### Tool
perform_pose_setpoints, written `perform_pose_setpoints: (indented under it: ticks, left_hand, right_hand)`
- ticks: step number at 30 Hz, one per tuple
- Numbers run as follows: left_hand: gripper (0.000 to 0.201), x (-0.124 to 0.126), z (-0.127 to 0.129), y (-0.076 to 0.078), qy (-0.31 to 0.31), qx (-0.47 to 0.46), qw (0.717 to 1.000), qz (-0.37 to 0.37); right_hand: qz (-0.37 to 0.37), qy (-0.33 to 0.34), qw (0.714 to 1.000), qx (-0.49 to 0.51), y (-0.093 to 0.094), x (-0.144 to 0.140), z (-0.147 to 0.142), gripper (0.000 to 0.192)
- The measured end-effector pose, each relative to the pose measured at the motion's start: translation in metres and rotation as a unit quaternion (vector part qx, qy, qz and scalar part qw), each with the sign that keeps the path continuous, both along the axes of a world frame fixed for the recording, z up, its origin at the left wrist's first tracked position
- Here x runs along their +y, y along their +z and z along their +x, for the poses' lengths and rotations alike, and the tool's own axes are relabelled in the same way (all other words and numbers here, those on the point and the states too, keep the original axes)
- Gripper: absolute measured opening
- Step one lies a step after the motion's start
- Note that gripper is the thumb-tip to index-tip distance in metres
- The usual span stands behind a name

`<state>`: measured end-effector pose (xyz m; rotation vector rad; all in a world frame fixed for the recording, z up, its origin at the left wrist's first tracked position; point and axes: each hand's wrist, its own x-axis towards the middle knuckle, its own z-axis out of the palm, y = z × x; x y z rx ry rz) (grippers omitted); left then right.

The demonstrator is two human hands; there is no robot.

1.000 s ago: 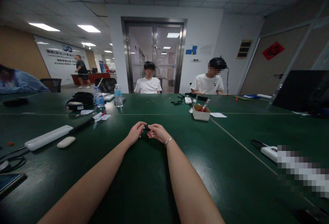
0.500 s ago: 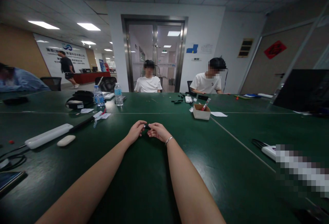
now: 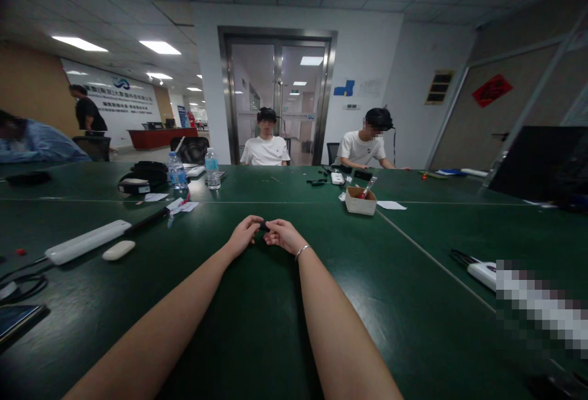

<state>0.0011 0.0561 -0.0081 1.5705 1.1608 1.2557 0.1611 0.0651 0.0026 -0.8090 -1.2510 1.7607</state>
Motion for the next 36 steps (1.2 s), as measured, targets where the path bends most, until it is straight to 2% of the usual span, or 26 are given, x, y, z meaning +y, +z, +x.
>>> perform_pose_setpoints:
  ticks: [16, 24, 36]
  left_hand:
    - [0.029, -0.0018, 0.0014, 0.0033, -0.014, -0.007, 1.000, -0.015]
    - [0.033, 0.0033, 0.0004, -0.0025, -0.029, 0.003, 0.999, -0.018]
    - [0.028, -0.0003, -0.0006, -0.0013, 0.000, 0.038, 0.999, 0.003]
  right_hand:
    - [0.005, 0.010, 1.000, -0.001, -0.0028, 0.0034, 0.0010, 0.005]
    - [0.004, 0.009, 1.000, 0.006, 0.0004, -0.0001, 0.0001, 0.009]
    - [0.000, 0.005, 1.000, -0.007, 0.0015, -0.0007, -0.0013, 0.006]
